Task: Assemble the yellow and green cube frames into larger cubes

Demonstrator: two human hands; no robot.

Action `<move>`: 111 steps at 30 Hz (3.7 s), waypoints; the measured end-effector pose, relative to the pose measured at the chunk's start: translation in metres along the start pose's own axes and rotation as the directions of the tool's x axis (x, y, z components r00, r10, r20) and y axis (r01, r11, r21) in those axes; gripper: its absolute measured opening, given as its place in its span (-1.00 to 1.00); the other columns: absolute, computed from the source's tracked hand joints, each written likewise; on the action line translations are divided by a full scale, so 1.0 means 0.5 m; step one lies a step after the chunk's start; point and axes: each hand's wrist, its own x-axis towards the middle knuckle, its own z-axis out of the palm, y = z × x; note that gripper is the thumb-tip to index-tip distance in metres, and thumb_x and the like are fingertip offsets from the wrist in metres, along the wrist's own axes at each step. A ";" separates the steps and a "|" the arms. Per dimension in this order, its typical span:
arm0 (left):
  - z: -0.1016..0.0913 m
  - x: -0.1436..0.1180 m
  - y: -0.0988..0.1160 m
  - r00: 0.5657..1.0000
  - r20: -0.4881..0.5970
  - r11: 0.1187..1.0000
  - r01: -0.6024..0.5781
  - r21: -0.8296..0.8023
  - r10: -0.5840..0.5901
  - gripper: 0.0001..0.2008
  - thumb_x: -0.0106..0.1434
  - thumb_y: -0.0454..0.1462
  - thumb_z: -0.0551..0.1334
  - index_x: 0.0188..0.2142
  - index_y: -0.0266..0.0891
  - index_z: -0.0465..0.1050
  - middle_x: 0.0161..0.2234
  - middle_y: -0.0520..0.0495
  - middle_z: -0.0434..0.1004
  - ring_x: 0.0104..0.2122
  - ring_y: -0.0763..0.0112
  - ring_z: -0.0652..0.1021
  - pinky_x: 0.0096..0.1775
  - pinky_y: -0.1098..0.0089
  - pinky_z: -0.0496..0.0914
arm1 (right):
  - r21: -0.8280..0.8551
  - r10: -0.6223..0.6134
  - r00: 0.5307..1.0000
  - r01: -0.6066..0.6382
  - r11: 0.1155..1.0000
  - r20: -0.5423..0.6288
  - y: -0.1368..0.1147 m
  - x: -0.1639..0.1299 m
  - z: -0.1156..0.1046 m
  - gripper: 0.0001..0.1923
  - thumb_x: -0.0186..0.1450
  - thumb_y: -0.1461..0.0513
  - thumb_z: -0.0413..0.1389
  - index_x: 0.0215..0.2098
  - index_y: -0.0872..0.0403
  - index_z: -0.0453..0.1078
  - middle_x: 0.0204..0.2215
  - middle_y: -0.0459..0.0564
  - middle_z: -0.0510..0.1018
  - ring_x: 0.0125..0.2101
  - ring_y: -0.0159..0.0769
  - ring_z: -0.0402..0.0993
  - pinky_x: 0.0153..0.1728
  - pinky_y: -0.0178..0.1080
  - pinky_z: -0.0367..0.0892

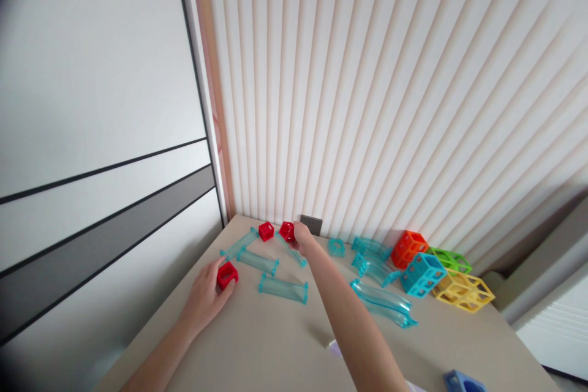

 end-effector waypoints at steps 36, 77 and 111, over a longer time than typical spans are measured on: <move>0.125 0.168 0.283 0.759 0.526 0.787 -0.567 0.245 0.383 -0.59 0.29 -0.54 -0.05 -0.23 -0.21 0.54 -0.17 -0.24 0.52 -0.13 0.04 0.53 -0.12 0.10 0.43 | -0.963 -0.455 0.867 0.262 0.069 0.204 0.149 -0.343 -0.443 -0.31 0.25 0.04 0.32 0.28 0.03 0.31 0.15 0.23 0.48 0.15 0.12 0.39 0.16 0.10 0.26; 0.178 0.204 0.300 0.726 0.644 0.892 -0.427 0.150 0.240 -0.63 0.29 -0.06 0.24 -0.01 -0.21 0.50 0.03 -0.31 0.49 -0.10 -0.15 0.60 -0.14 0.02 0.49 | -0.981 -0.348 0.925 0.185 0.064 0.152 0.109 -0.360 -0.381 -0.47 0.29 0.04 0.29 0.17 -0.01 0.36 -0.01 0.15 0.61 -0.02 0.03 0.58 -0.09 -0.12 0.46; -0.060 0.038 0.216 0.915 0.384 0.849 0.105 -0.517 0.121 -0.56 0.34 0.01 0.18 0.14 -0.05 0.37 -0.03 -0.10 0.58 -0.06 0.23 0.61 -0.03 0.30 0.52 | -0.772 -0.537 0.829 0.441 0.458 0.155 0.096 -0.376 -0.201 -0.56 0.54 0.08 -0.17 0.27 0.01 0.26 -0.06 0.05 0.60 -0.14 -0.25 0.58 -0.10 -0.27 0.41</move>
